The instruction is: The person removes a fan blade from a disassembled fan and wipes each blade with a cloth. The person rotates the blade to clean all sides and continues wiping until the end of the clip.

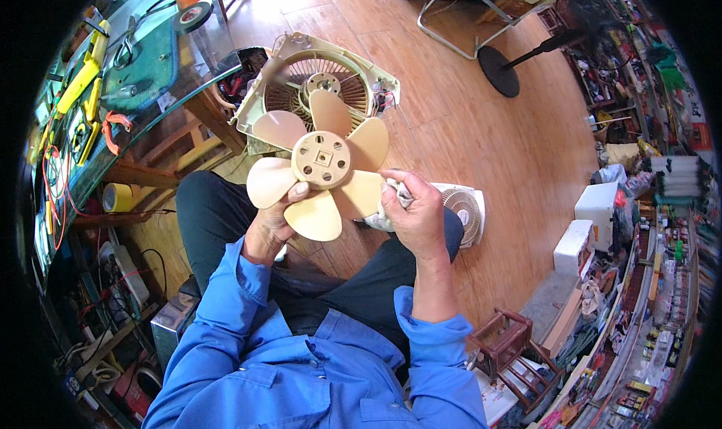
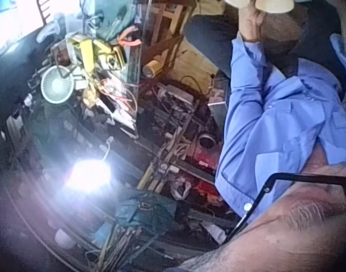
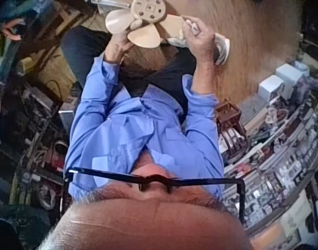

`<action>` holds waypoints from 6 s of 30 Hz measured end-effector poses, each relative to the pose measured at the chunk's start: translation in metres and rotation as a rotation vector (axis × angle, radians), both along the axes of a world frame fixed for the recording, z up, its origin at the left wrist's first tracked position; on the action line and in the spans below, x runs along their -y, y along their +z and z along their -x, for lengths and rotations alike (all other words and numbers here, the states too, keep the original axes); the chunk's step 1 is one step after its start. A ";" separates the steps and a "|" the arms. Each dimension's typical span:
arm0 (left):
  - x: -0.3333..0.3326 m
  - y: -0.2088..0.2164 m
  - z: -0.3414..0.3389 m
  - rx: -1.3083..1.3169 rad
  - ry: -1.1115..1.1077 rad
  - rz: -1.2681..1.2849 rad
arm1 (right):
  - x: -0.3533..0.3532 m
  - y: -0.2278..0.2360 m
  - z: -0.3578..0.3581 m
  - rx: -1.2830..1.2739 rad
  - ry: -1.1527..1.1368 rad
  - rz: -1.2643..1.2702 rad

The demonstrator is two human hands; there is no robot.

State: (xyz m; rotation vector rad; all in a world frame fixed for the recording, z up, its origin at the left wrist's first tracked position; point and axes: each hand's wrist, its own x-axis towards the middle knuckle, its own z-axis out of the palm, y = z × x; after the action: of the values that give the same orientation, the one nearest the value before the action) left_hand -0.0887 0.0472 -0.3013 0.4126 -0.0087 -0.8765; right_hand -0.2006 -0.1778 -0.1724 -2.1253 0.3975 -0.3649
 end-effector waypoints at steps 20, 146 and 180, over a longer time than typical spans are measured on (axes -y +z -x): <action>0.014 0.029 0.001 0.049 0.090 -0.223 | -0.004 0.013 -0.008 0.129 -0.280 -0.057; 0.003 0.032 -0.011 1.082 0.319 -0.825 | -0.059 -0.066 -0.023 0.098 -0.193 -0.713; 0.022 0.020 0.002 0.080 0.252 -0.250 | 0.001 0.013 -0.030 0.259 -0.424 -0.486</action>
State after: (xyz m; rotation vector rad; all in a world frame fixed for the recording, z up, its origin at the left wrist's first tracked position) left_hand -0.0911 0.0253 -0.2808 0.6675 0.0787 -0.6128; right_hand -0.1704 -0.1786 -0.1598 -1.4906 0.7069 -0.7006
